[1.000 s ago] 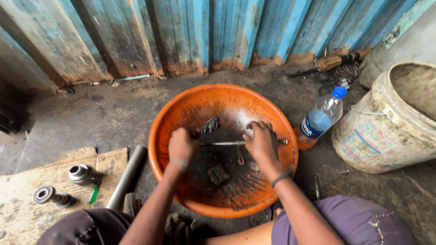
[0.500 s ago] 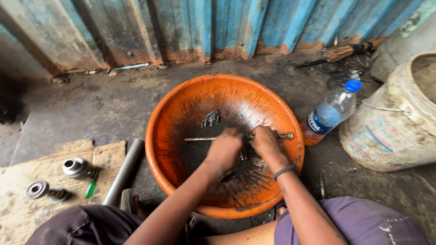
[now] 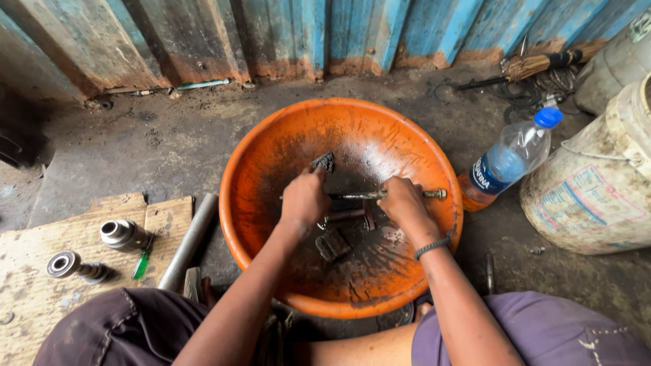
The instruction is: The person cleans several dark metal mechanical parts in a basin of liquid using their hands and a small abrasive pad.
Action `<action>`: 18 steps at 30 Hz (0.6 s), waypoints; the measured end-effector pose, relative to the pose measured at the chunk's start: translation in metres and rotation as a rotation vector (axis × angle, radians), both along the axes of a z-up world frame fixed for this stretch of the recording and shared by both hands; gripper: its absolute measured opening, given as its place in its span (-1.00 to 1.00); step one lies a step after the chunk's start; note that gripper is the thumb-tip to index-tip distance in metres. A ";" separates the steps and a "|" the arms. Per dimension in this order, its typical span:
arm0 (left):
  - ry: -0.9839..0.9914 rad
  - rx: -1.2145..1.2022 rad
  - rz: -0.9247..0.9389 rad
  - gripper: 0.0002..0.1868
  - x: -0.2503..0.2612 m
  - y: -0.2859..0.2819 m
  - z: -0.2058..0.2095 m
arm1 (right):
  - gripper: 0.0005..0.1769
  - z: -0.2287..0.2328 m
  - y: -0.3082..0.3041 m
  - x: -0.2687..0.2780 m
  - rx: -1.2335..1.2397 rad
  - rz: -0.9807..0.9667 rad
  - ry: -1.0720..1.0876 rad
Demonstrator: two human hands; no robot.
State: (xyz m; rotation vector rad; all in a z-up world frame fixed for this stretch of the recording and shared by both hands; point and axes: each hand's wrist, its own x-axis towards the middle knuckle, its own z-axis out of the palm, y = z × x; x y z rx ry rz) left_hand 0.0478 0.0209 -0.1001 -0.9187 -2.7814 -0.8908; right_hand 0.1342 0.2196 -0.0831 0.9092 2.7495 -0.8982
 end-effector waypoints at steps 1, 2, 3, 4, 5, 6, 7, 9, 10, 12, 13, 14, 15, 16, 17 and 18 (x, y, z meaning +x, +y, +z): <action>-0.061 0.037 0.032 -0.70 0.000 -0.004 0.005 | -0.67 0.002 0.000 0.000 -0.007 0.004 0.005; -0.057 0.030 0.036 -0.70 0.004 -0.005 0.007 | -0.62 0.005 0.000 0.002 0.108 0.061 0.030; -0.113 0.015 -0.059 -0.76 0.009 -0.007 0.008 | -0.57 0.009 -0.002 0.002 0.220 0.117 0.060; -0.169 0.000 -0.154 -0.81 0.015 -0.008 0.006 | -0.57 0.013 -0.005 0.000 0.212 0.120 0.069; -0.169 -0.004 -0.155 -0.81 0.025 -0.006 0.001 | -0.59 0.017 -0.006 0.001 0.205 0.129 0.070; -0.106 -0.045 -0.234 -0.73 0.036 -0.003 -0.005 | -0.61 0.019 -0.008 0.004 0.199 0.137 0.072; -0.041 -0.077 -0.319 -0.63 0.044 0.004 -0.011 | -0.61 0.021 -0.008 0.008 0.205 0.131 0.072; 0.116 -0.065 -0.360 -0.50 0.053 0.011 -0.024 | -0.58 0.022 -0.008 0.014 0.189 0.155 0.207; 0.272 -0.059 -0.392 -0.37 0.055 0.013 -0.031 | -0.58 0.021 -0.005 0.019 0.196 0.149 0.209; 0.373 -0.032 -0.378 -0.42 0.046 0.009 -0.041 | -0.69 0.015 -0.003 0.020 0.148 0.150 0.206; 0.463 -0.009 -0.365 -0.46 0.040 0.003 -0.044 | -0.69 0.009 -0.004 0.019 0.150 0.147 0.216; 0.473 -0.009 -0.367 -0.46 0.034 -0.003 -0.045 | -0.69 0.004 -0.004 0.018 0.136 0.135 0.257; 0.175 -0.230 -0.241 -0.64 0.030 -0.009 -0.045 | -0.68 -0.002 -0.004 0.019 0.124 0.124 0.292; -0.126 -0.445 -0.109 -0.77 0.028 -0.016 -0.045 | -0.68 -0.007 -0.005 0.020 0.127 0.122 0.297; -0.121 -0.443 -0.111 -0.77 0.029 -0.026 -0.045 | -0.72 -0.010 -0.008 0.023 0.170 0.143 0.302; -0.164 -0.402 0.040 -0.79 0.031 -0.039 -0.045 | -0.74 -0.010 -0.012 0.025 0.213 0.163 0.306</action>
